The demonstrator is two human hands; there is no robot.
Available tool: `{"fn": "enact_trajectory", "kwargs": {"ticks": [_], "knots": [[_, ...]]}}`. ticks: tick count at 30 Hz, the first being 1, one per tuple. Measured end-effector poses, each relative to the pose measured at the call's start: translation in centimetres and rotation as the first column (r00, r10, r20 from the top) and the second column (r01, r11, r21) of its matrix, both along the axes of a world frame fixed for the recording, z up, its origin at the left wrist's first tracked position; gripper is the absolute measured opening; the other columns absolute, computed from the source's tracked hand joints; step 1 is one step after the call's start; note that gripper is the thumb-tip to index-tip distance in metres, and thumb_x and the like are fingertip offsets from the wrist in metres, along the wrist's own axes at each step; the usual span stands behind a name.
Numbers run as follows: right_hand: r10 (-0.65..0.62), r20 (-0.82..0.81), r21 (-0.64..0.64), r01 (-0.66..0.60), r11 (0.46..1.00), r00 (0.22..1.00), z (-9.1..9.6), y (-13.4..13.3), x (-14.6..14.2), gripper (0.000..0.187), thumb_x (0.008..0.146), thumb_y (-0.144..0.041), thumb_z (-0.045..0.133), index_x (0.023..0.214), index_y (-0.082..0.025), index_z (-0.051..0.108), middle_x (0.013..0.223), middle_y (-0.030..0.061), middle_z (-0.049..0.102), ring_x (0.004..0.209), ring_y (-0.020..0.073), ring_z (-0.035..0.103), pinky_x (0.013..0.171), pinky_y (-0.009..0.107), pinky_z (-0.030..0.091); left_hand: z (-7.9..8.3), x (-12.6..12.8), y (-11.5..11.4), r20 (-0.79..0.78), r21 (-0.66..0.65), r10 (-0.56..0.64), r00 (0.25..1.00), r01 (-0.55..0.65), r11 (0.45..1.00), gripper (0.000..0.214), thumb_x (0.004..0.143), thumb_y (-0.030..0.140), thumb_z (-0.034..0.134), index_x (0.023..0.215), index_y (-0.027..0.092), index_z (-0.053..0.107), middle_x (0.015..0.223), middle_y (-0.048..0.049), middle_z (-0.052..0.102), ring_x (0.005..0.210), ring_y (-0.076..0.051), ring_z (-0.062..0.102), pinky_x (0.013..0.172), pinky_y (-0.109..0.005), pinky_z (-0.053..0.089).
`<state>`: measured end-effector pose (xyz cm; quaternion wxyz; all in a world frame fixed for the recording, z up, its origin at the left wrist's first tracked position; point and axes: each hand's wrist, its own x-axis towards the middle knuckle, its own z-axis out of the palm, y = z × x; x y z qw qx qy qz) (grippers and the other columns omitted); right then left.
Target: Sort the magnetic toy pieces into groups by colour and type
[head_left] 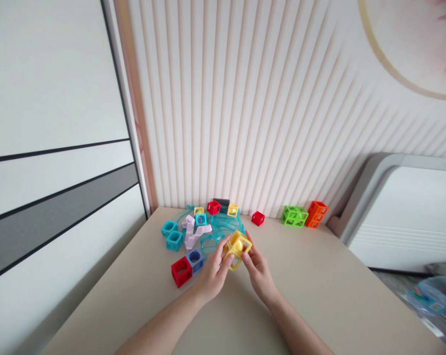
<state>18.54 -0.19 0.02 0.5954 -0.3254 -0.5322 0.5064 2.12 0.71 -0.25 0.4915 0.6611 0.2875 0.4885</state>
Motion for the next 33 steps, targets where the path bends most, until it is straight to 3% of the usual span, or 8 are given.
{"fn": "enact_trajectory", "kwargs": {"ticks": [8, 11, 13, 17, 20, 26, 31, 33], "knots": [[-0.031, 0.054, -0.009, 0.031, 0.999, 0.998, 0.1, -0.3, -0.3, 0.073, 0.094, -0.059, 0.061, 0.158, -0.035, 0.033, 0.15, 0.0037, 0.056, 0.138, 0.0251, 0.052, 0.115, 0.043, 0.042, -0.3, 0.4, -0.2, 0.004, 0.066, 0.062, 0.998, -0.062, 0.996, 0.049, 0.103, 0.039, 0.048, 0.15, 0.026, 0.039, 0.154, -0.0116, 0.052, 0.141, -0.028, 0.05, 0.116, -0.047, 0.044], [-0.154, 0.071, -0.033, 0.157, 0.987, 0.985, -0.3, -0.2, -0.2, 0.069, 0.092, -0.063, 0.061, 0.153, -0.035, 0.044, 0.151, 0.001, 0.054, 0.146, 0.0238, 0.042, 0.119, 0.041, 0.036, 0.1, 0.4, -0.5, 0.01, 0.063, 0.068, 0.998, -0.069, 0.996, 0.049, 0.101, 0.04, 0.052, 0.148, 0.027, 0.043, 0.148, -0.0122, 0.058, 0.133, -0.029, 0.058, 0.107, -0.045, 0.052], [-0.215, 0.016, -0.086, 0.216, 0.973, 0.976, -0.6, 0.1, 0.0, 0.065, 0.09, -0.066, 0.061, 0.146, -0.035, 0.052, 0.146, 0.0009, 0.059, 0.143, 0.0242, 0.045, 0.115, 0.04, 0.04, 0.3, 0.3, -0.5, 0.027, 0.051, 0.093, 0.995, -0.094, 0.994, 0.046, 0.101, 0.041, 0.051, 0.144, 0.025, 0.047, 0.143, -0.0129, 0.062, 0.126, -0.029, 0.064, 0.103, -0.044, 0.055], [-0.205, -0.133, -0.221, 0.173, 0.96, 0.97, -0.4, 0.7, 0.4, 0.063, 0.082, -0.073, 0.064, 0.128, -0.029, 0.068, 0.11, 0.0051, 0.075, 0.098, 0.0252, 0.07, 0.08, 0.034, 0.058, 0.4, -0.1, 0.1, 0.041, 0.049, 0.233, 0.972, -0.235, 0.971, 0.03, 0.103, 0.041, 0.048, 0.121, 0.023, 0.062, 0.118, -0.0104, 0.073, 0.109, -0.024, 0.071, 0.1, -0.041, 0.054], [-0.196, -0.13, -0.269, 0.156, 0.95, 0.972, 0.1, 0.7, 0.4, 0.061, 0.079, -0.074, 0.066, 0.111, -0.023, 0.074, 0.083, 0.0044, 0.074, 0.069, 0.0209, 0.065, 0.061, 0.03, 0.052, 0.3, -0.2, 0.5, -0.02, 0.173, 0.31, 0.95, -0.302, 0.937, 0.023, 0.1, 0.038, 0.054, 0.112, 0.023, 0.066, 0.109, -0.0082, 0.071, 0.102, -0.022, 0.069, 0.089, -0.035, 0.057], [-0.216, -0.004, -0.241, 0.209, 0.948, 0.976, 0.7, 0.2, 0.2, 0.051, 0.077, -0.07, 0.072, 0.079, -0.019, 0.071, 0.061, -0.0015, 0.062, 0.054, 0.0146, 0.054, 0.05, 0.025, 0.042, 0.8, -0.1, -0.1, -0.181, 0.434, 0.312, 0.932, -0.209, 0.876, 0.018, 0.094, 0.024, 0.056, 0.108, 0.025, 0.067, 0.105, -0.0075, 0.065, 0.093, -0.021, 0.065, 0.082, -0.033, 0.055], [-0.17, 0.065, -0.176, 0.179, 0.968, 0.983, 1.2, 0.1, 0.3, 0.056, 0.081, -0.066, 0.071, 0.111, -0.019, 0.074, 0.085, 0.0046, 0.075, 0.077, 0.0236, 0.067, 0.065, 0.03, 0.052, 0.7, 0.1, -0.2, -0.381, 0.29, 0.185, 0.906, -0.072, 0.954, 0.007, 0.09, 0.022, 0.059, 0.089, 0.024, 0.065, 0.073, -0.001, 0.065, 0.062, -0.018, 0.06, 0.06, -0.028, 0.047], [-0.124, 0.087, -0.176, 0.138, 0.975, 0.988, 1.4, -0.1, 0.4, 0.057, 0.083, -0.065, 0.07, 0.114, -0.018, 0.074, 0.085, 0.005, 0.076, 0.074, 0.0227, 0.067, 0.063, 0.029, 0.051, 0.6, 0.0, -0.1, -0.408, 0.203, 0.099, 0.908, -0.016, 0.979, 0.012, 0.092, 0.022, 0.056, 0.084, 0.024, 0.065, 0.064, 0.0009, 0.065, 0.057, -0.017, 0.06, 0.058, -0.026, 0.045]]}}
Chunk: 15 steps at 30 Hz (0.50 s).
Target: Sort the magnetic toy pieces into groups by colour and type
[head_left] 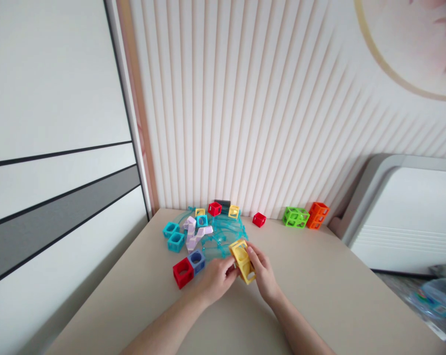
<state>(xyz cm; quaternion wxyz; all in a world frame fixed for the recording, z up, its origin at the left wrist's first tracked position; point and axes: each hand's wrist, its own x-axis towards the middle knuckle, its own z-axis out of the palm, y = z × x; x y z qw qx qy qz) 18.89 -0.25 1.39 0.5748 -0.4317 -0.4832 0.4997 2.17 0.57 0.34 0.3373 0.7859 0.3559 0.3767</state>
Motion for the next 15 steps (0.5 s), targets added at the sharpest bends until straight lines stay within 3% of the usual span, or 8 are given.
{"fn": "enact_trajectory", "kwargs": {"ticks": [5, 11, 15], "knots": [[0.148, 0.004, -0.043, -0.148, 0.988, 0.989, 0.7, -0.4, 0.3, 0.05, 0.087, -0.063, 0.066, 0.102, -0.016, 0.075, 0.067, 0.0011, 0.069, 0.052, 0.0148, 0.059, 0.046, 0.023, 0.041, 0.3, 0.0, -0.4, 0.081, -0.157, -0.13, 0.988, 0.142, 0.977, 0.015, 0.094, 0.022, 0.052, 0.087, 0.02, 0.066, 0.066, -0.0005, 0.07, 0.052, -0.014, 0.06, 0.055, -0.023, 0.045], [0.284, -0.025, -0.041, -0.285, 0.958, 0.959, 1.7, -0.6, 0.8, 0.054, 0.089, -0.064, 0.063, 0.108, -0.015, 0.074, 0.071, 0.0038, 0.071, 0.051, 0.0175, 0.064, 0.045, 0.025, 0.048, 0.4, 0.0, -0.3, 0.144, -0.217, -0.207, 0.968, 0.235, 0.947, 0.03, 0.098, 0.041, 0.052, 0.091, 0.018, 0.07, 0.071, -0.0036, 0.073, 0.048, -0.012, 0.058, 0.05, -0.022, 0.047], [0.288, 0.013, -0.034, -0.288, 0.957, 0.957, 1.9, -0.7, 0.8, 0.057, 0.087, -0.065, 0.065, 0.113, -0.016, 0.074, 0.073, 0.0043, 0.074, 0.047, 0.0175, 0.065, 0.045, 0.026, 0.047, 0.3, -0.2, 0.0, 0.156, -0.236, -0.211, 0.965, 0.244, 0.94, 0.04, 0.096, 0.051, 0.054, 0.089, 0.018, 0.075, 0.075, -0.0055, 0.075, 0.048, -0.013, 0.061, 0.05, -0.024, 0.051]]}}
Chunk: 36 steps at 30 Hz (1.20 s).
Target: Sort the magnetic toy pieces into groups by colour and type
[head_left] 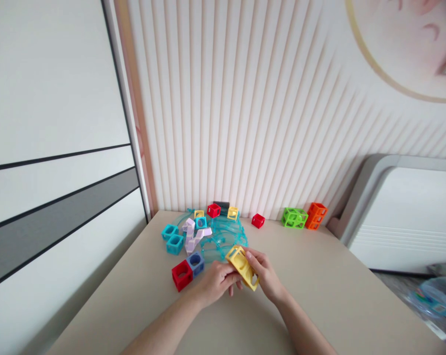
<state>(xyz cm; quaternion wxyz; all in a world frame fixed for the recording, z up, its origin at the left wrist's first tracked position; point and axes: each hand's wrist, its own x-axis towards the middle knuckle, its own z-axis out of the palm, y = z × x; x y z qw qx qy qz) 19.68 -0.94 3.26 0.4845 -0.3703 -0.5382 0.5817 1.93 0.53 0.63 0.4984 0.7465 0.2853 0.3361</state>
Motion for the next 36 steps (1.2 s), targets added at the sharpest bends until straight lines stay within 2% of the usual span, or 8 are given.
{"fn": "enact_trajectory", "kwargs": {"ticks": [7, 11, 14, 18, 21, 27, 31, 36], "knots": [[0.011, -0.009, 0.043, -0.01, 0.999, 1.0, -0.3, -0.2, -0.1, 0.066, 0.083, -0.068, 0.068, 0.126, -0.018, 0.069, 0.079, 0.0052, 0.076, 0.049, 0.0181, 0.065, 0.047, 0.028, 0.048, 0.1, 0.3, -0.3, 0.04, 0.029, 0.032, 0.999, -0.033, 0.999, 0.04, 0.097, 0.053, 0.053, 0.096, 0.02, 0.076, 0.075, -0.0054, 0.075, 0.05, -0.014, 0.064, 0.049, -0.024, 0.052], [-0.228, -0.059, 0.094, 0.233, 0.968, 0.972, -1.3, 0.2, -0.1, 0.062, 0.083, -0.065, 0.069, 0.125, -0.02, 0.069, 0.098, 0.0084, 0.078, 0.069, 0.023, 0.071, 0.057, 0.031, 0.055, 0.5, 0.0, -0.3, 0.048, 0.065, 0.095, 0.994, -0.098, 0.993, 0.033, 0.099, 0.047, 0.052, 0.109, 0.022, 0.072, 0.083, -0.0055, 0.076, 0.052, -0.014, 0.065, 0.051, -0.025, 0.053], [-0.403, -0.081, 0.131, 0.411, 0.902, 0.911, -1.9, 0.6, 0.2, 0.059, 0.083, -0.065, 0.07, 0.12, -0.019, 0.071, 0.109, 0.0105, 0.078, 0.091, 0.0288, 0.072, 0.071, 0.034, 0.058, 2.5, -1.6, 1.3, 0.056, 0.176, 0.242, 0.969, -0.248, 0.953, 0.032, 0.1, 0.045, 0.049, 0.107, 0.023, 0.071, 0.079, -0.0041, 0.076, 0.057, -0.015, 0.068, 0.055, -0.025, 0.055], [-0.433, -0.097, 0.096, 0.441, 0.892, 0.896, -2.1, 0.7, 0.1, 0.061, 0.083, -0.066, 0.069, 0.121, -0.019, 0.07, 0.109, 0.0115, 0.078, 0.092, 0.0305, 0.073, 0.071, 0.035, 0.059, 6.7, -5.3, 6.9, -0.155, 0.375, 0.595, 0.789, -0.51, 0.774, 0.032, 0.102, 0.034, 0.04, 0.106, 0.021, 0.069, 0.091, -0.0054, 0.077, 0.085, -0.021, 0.073, 0.076, -0.028, 0.057], [-0.402, -0.106, 0.109, 0.412, 0.904, 0.91, -2.1, 0.2, -0.5, 0.06, 0.083, -0.066, 0.069, 0.123, -0.021, 0.07, 0.112, 0.0116, 0.077, 0.096, 0.0312, 0.072, 0.077, 0.038, 0.061, 8.4, -8.1, 12.3, -0.43, 0.464, 0.673, 0.601, -0.492, 0.736, 0.021, 0.093, 0.02, 0.052, 0.105, 0.019, 0.07, 0.112, -0.0093, 0.075, 0.11, -0.026, 0.067, 0.096, -0.033, 0.05], [-0.351, -0.004, 0.23, 0.343, 0.911, 0.936, -2.9, -0.7, -1.0, 0.058, 0.086, -0.063, 0.068, 0.128, -0.023, 0.068, 0.109, 0.0111, 0.077, 0.093, 0.0292, 0.072, 0.085, 0.043, 0.06, 6.3, -11.3, 19.0, -0.634, 0.417, 0.626, 0.453, -0.481, 0.771, 0.018, 0.095, 0.016, 0.057, 0.11, 0.019, 0.068, 0.115, -0.0118, 0.071, 0.112, -0.025, 0.065, 0.097, -0.038, 0.051], [-0.402, 0.036, 0.329, 0.369, 0.869, 0.915, -3.5, -0.8, -0.7, 0.052, 0.09, -0.06, 0.064, 0.128, -0.025, 0.069, 0.116, 0.0111, 0.076, 0.099, 0.0301, 0.071, 0.089, 0.044, 0.058, 4.1, -11.4, 20.6, -0.701, 0.36, 0.541, 0.464, -0.425, 0.831, 0.033, 0.097, 0.035, 0.063, 0.125, 0.018, 0.061, 0.128, -0.0097, 0.064, 0.107, -0.024, 0.066, 0.091, -0.046, 0.057], [-0.422, 0.087, 0.45, 0.342, 0.825, 0.903, -3.4, -1.2, -0.5, 0.045, 0.091, -0.053, 0.065, 0.129, -0.028, 0.069, 0.113, 0.0092, 0.077, 0.092, 0.0279, 0.072, 0.086, 0.041, 0.058, 2.3, -10.8, 21.5, -0.741, 0.308, 0.49, 0.459, -0.416, 0.855, 0.036, 0.097, 0.035, 0.064, 0.128, 0.018, 0.06, 0.129, -0.0102, 0.063, 0.109, -0.025, 0.066, 0.091, -0.046, 0.058]]}}
